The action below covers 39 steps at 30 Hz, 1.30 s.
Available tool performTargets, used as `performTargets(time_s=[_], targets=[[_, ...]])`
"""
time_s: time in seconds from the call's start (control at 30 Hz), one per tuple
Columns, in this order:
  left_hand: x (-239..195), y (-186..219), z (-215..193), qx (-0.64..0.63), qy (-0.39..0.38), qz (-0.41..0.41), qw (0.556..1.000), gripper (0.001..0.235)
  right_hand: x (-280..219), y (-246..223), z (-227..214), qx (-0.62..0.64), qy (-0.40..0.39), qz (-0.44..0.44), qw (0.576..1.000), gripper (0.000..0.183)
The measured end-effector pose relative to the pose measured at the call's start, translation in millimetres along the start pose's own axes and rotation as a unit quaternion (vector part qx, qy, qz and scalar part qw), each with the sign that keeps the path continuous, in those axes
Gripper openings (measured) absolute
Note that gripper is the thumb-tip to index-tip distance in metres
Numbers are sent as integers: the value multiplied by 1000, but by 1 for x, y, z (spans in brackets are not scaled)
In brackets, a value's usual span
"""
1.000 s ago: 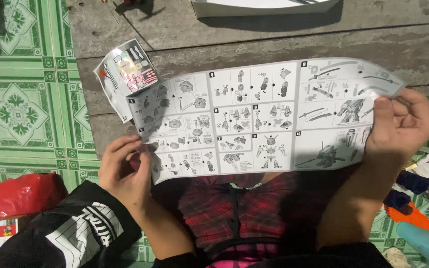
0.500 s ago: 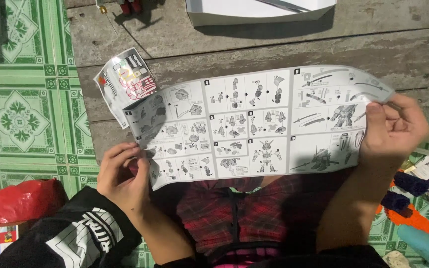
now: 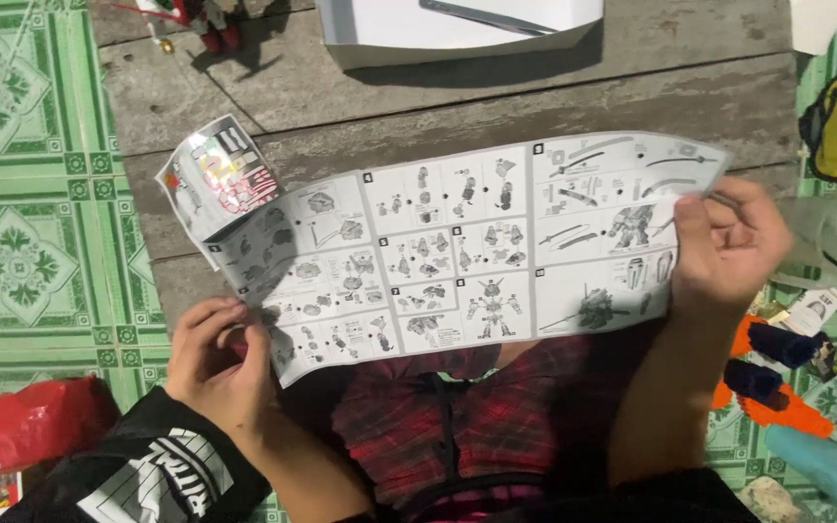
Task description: The person unfolds an instruction sheet and applies a decal to a small white plastic part using tweezers. They then attach the decorated part to a larger assembled action figure and place it on the table.
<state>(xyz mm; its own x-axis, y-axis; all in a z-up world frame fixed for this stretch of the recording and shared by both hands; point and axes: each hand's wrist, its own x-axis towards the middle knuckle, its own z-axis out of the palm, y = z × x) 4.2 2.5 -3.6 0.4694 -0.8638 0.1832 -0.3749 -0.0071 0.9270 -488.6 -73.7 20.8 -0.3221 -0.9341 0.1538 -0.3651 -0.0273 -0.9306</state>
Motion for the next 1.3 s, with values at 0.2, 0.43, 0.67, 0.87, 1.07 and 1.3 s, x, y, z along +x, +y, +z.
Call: performTargets(time_s=[0.2,0.43,0.67,0.87,1.07,1.3], targets=[[0,-4,-2,16,-4,17,1000,25,3,3,0,41,-11,6,999,24],[-1,-11,-6,20,-12,30,999,30,4,-12,9,41,-15,-4,999,25],[0,-2,-10,64,-58,20,996,25,4,-14,10,66,-39,-5,997,29],[-1,-13,-7,37,-40,34,998,28,1,-13,11,91,-22,22,995,29],[0,-12,-1,36,-11,36,999,28,2,-12,13,101,-31,14,994,31],[2,-2,3,81,-19,64,995,28,2,-14,13,117,-40,-3,992,33]])
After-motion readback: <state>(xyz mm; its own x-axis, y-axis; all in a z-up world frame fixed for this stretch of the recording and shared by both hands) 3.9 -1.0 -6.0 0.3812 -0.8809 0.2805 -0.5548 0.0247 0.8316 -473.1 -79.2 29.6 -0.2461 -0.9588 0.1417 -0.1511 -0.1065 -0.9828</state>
